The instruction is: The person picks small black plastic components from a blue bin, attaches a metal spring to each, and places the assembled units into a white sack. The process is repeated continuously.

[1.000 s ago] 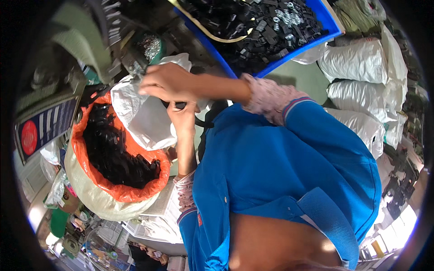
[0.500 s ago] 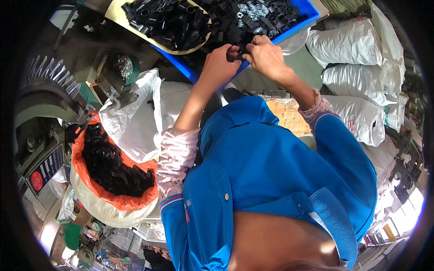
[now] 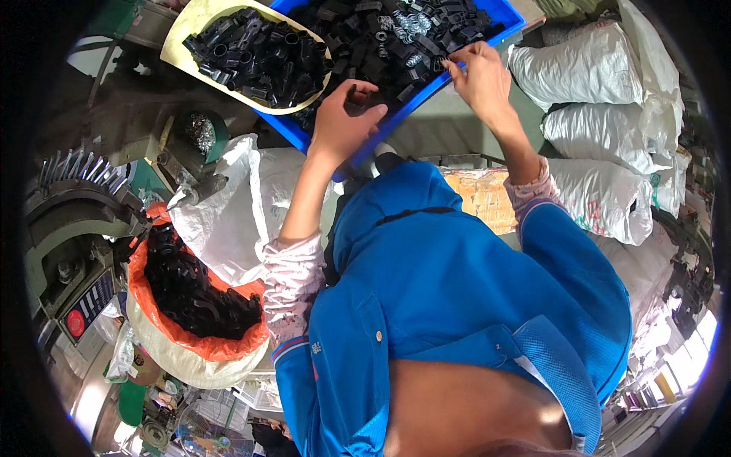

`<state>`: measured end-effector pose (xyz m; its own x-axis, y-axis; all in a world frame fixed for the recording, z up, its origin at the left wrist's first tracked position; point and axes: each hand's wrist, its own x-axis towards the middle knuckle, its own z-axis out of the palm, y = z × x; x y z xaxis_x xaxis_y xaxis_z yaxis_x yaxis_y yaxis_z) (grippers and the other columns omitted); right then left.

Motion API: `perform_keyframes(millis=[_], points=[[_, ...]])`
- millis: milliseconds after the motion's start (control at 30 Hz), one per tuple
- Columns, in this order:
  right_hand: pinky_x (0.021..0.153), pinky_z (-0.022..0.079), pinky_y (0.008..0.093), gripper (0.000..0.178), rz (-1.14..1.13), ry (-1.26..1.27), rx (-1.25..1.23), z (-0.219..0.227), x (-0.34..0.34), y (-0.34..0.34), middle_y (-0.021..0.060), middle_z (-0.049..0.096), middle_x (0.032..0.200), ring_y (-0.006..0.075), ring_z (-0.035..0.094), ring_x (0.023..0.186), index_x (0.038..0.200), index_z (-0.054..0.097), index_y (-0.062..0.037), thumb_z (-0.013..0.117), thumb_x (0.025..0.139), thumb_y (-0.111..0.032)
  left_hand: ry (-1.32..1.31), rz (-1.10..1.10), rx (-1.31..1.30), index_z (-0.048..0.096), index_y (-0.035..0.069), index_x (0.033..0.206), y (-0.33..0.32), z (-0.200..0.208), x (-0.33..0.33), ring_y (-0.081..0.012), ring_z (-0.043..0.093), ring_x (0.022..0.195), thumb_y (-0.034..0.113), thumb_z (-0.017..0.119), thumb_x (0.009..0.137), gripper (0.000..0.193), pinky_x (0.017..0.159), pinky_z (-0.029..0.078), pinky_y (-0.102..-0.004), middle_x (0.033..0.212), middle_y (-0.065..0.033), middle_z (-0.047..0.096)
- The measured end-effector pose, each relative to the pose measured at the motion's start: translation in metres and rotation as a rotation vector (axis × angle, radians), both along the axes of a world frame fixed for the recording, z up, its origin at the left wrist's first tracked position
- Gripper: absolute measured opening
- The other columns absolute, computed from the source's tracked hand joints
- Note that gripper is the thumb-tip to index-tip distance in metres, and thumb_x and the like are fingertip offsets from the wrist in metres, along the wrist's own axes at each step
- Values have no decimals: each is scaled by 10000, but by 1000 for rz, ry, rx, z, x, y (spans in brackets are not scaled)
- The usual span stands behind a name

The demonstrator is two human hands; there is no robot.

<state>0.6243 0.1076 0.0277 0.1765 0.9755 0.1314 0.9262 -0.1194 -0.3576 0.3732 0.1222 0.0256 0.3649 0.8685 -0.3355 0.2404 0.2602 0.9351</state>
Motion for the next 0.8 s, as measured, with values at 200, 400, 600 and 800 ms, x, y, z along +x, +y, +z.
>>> perform_keyframes(millis=[200, 400, 600, 800], points=[[813, 512, 434, 226, -21, -182, -93, -19, -1, 21, 58, 612, 1056, 275, 553, 1096, 881, 721, -103, 733, 798, -313, -477, 177, -104, 567, -13, 1067, -14, 15, -4, -233, 700, 817, -56, 661, 820, 268, 693, 588, -317, 974, -152, 658], [730, 535, 390, 161, 20, 128, 80, -20, 6, 12, 97, 670, 880, 295, 651, 842, 867, 678, -67, 688, 823, -222, -763, 388, -262, 556, -12, 1122, -33, 16, -21, -315, 687, 902, -21, 664, 838, 304, 776, 587, -384, 1043, -191, 655], [714, 530, 234, 142, 344, 1254, -66, 48, -57, -2, 41, 696, 913, 96, 634, 776, 1029, 672, 25, 654, 892, -9, -901, 526, -353, 571, -5, 1147, -46, 12, -41, -329, 672, 952, 25, 682, 853, 315, 816, 569, -386, 1029, -189, 662], [690, 507, 216, 160, 602, 1256, -229, 47, -105, 1, 38, 686, 909, 86, 623, 790, 1026, 712, 9, 678, 870, 4, -966, 613, -276, 612, 0, 1112, -61, 17, -58, -296, 687, 924, 30, 673, 868, 254, 793, 576, -354, 1019, -173, 682]])
